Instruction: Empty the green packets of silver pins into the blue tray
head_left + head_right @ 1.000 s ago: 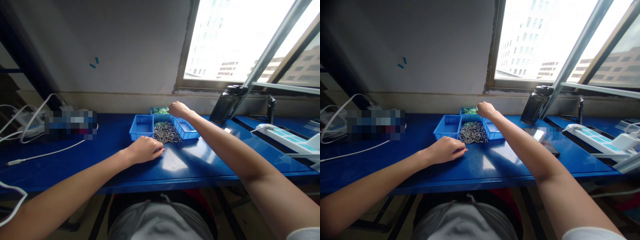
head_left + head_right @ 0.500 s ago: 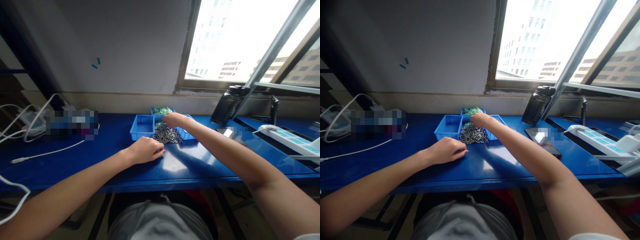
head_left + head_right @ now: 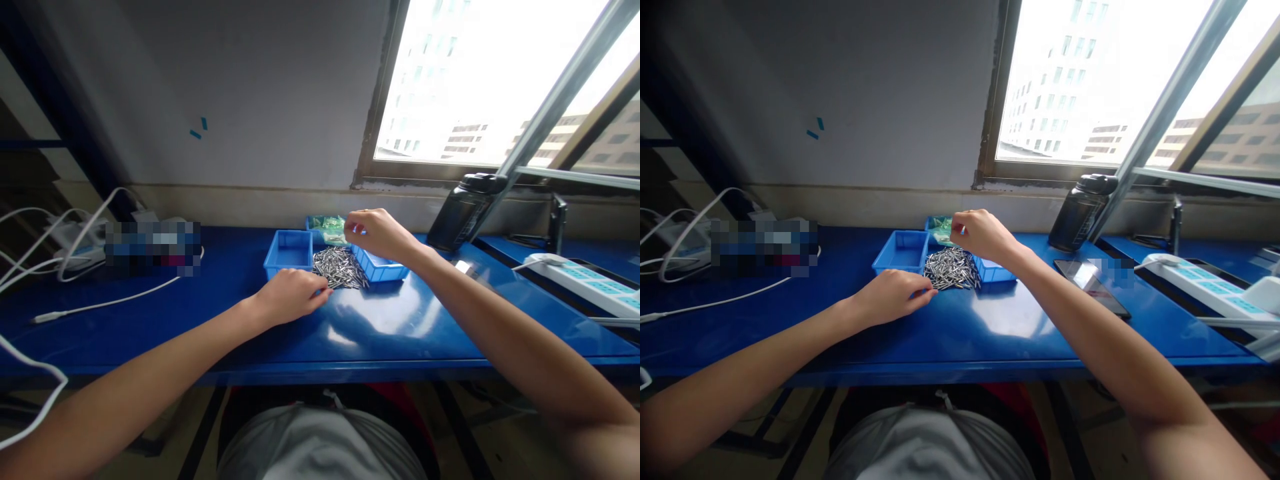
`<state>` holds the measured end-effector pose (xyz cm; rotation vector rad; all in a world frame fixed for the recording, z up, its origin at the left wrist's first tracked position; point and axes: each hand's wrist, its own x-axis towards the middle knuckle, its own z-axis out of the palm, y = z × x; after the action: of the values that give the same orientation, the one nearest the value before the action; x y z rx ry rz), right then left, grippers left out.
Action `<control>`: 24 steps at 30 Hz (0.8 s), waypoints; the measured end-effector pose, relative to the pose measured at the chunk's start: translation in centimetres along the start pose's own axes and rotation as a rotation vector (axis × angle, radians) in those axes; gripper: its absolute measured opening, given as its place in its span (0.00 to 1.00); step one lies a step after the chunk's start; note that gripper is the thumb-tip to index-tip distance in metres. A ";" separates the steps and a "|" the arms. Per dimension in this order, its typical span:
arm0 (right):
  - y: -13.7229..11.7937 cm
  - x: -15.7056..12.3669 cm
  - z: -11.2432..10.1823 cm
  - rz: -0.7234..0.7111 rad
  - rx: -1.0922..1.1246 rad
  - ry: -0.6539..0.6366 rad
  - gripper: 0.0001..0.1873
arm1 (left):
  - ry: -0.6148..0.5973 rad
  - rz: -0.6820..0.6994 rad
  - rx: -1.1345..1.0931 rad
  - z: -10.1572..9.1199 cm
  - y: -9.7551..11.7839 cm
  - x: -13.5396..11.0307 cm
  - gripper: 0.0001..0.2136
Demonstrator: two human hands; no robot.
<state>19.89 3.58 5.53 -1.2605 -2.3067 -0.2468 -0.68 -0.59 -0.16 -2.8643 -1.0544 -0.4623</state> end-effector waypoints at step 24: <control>-1.2 -6.7 2.4 -0.066 0.637 -0.533 0.13 | -0.141 0.049 -0.307 0.8 0.2 0.2 0.11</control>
<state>21.08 -1.16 0.22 -0.9845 -2.5339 0.8366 -0.18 -0.50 -0.81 -3.2270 -1.0084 -0.4609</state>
